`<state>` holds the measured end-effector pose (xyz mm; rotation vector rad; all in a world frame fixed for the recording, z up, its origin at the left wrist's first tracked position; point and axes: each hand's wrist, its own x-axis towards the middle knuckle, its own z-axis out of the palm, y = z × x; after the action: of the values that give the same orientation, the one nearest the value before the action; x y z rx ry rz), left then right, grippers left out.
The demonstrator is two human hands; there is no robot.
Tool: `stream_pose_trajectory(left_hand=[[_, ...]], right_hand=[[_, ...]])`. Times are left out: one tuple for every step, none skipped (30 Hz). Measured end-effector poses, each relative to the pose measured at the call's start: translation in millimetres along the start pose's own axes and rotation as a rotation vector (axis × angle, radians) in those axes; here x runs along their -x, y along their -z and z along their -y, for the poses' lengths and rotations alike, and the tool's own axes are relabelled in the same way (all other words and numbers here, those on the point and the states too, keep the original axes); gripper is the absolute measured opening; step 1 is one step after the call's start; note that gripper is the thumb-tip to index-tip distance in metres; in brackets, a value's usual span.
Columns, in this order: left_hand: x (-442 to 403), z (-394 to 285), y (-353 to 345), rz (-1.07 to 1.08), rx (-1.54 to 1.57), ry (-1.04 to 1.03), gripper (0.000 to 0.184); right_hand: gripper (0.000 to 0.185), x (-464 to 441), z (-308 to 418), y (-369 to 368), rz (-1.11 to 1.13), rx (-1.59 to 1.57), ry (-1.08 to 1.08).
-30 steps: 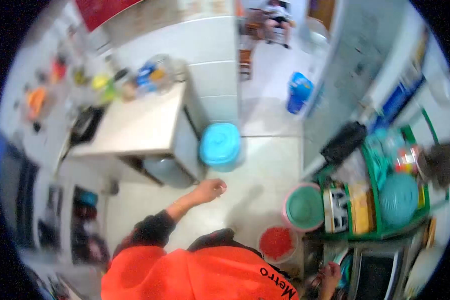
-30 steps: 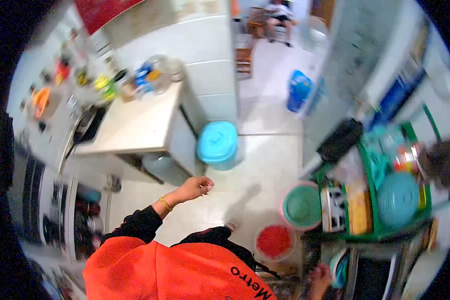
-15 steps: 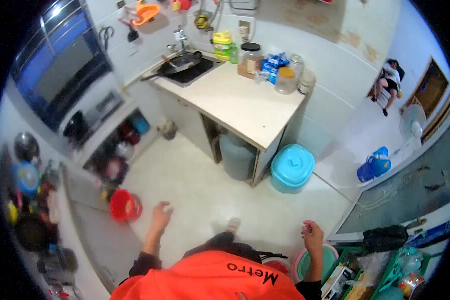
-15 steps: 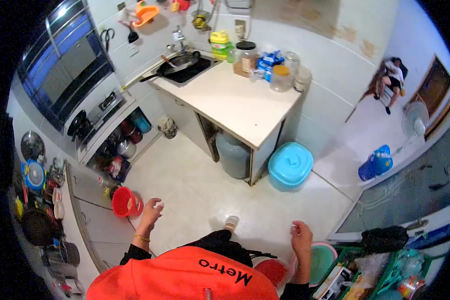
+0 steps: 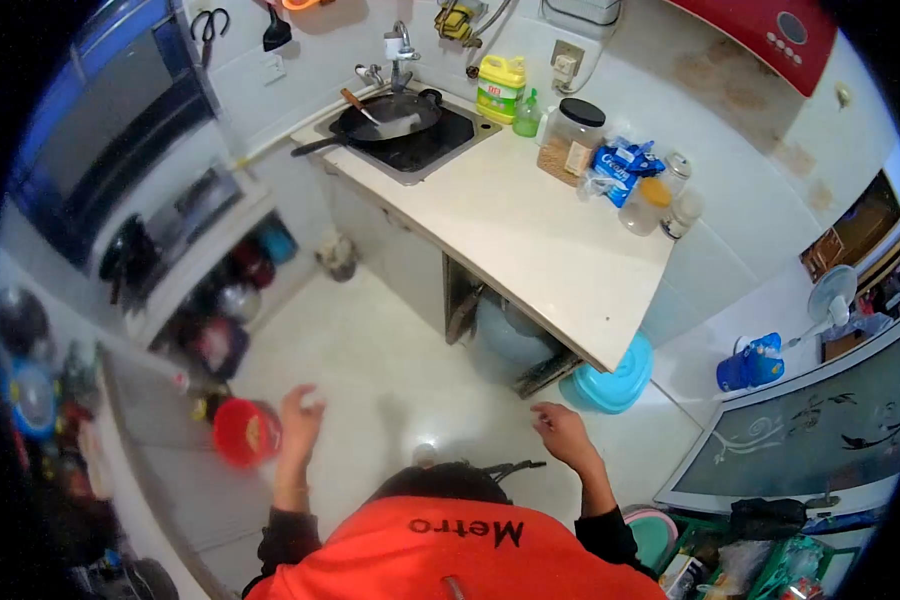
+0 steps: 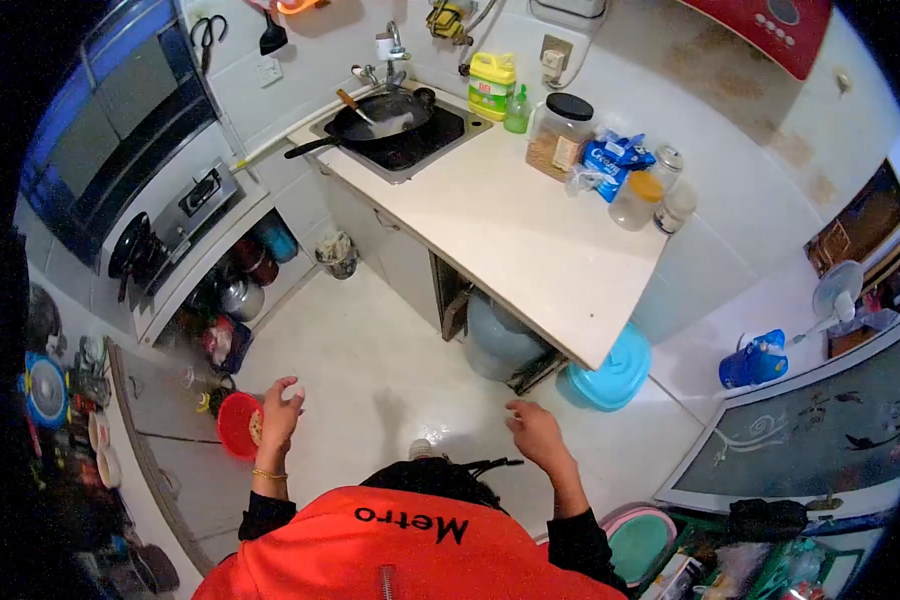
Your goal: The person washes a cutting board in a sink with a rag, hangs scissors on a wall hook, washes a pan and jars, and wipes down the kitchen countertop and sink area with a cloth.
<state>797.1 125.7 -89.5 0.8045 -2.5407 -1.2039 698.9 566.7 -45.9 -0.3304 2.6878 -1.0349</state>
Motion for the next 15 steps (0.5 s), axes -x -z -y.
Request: stream_pose_trajectory(left_hand=[[-16.2, -5.4, 10.8, 0.016, 0.087, 0.067, 0.033], [-33.6, -14.0, 22.3, 0.034, 0.174, 0.131, 0.035], [-51.9, -35.2, 31.0, 0.011, 0.120, 0.094, 0.035], [-71.7, -38.6, 33.8, 0.032, 0.114, 0.081, 0.035], [-90.4, -39.9, 34.6, 0.049, 0.125, 0.045, 0.035], [-110.0, -48.0, 37.0, 0.059, 0.137, 0.008, 0.035], [-126.2, -56.2, 36.3, 0.072, 0.132, 0.000, 0.035], [-140.4, -65.7, 32.8, 0.075, 0.111, -0.064, 0.035], [-155.3, -78.7, 28.1, 0.072, 0.093, -0.129, 0.035], [-169.2, -87.6, 21.8, 0.073, 0.096, -0.134, 0.035], [-180.8, -94.6, 14.6, 0.093, 0.101, -0.132, 0.035], [-192.0, -99.9, 7.9, 0.112, 0.100, -0.129, 0.035], [-204.2, -103.5, 3.7, 0.107, 0.096, -0.137, 0.035], [-214.1, -103.4, 0.9, 0.132, 0.081, -0.121, 0.035], [-226.1, -103.4, 1.9, 0.161, 0.056, -0.101, 0.035]], right_hand=[[0.025, -19.0, 18.5, -9.5, 0.045, -0.025, 0.056], [0.026, -37.5, 35.0, -17.2, 0.086, -0.051, 0.112], [0.026, -57.6, 50.4, -22.0, 0.072, -0.059, 0.094], [0.026, -75.9, 62.9, -25.6, 0.132, -0.005, 0.148], [0.026, -93.6, 72.1, -27.0, 0.195, 0.049, 0.202], [0.026, -112.8, 81.3, -25.4, 0.183, 0.043, 0.188], [0.026, -130.5, 89.1, -23.9, 0.208, 0.059, 0.209], [0.026, -148.7, 96.4, -23.2, 0.236, 0.077, 0.233], [0.027, -168.2, 101.8, -19.8, 0.222, 0.083, 0.261], [0.027, -190.9, 103.8, -16.3, 0.217, 0.086, 0.261], [0.027, -212.9, 104.6, -13.2, 0.225, 0.085, 0.297], [0.027, -230.4, 103.7, -12.0, 0.234, 0.079, 0.335], [0.026, -249.5, 105.3, -9.0, 0.174, 0.042, 0.353], [0.026, -271.1, 105.5, -5.7, 0.160, 0.039, 0.366], [0.026, -290.1, 108.0, -5.3, 0.151, 0.029, 0.337]])
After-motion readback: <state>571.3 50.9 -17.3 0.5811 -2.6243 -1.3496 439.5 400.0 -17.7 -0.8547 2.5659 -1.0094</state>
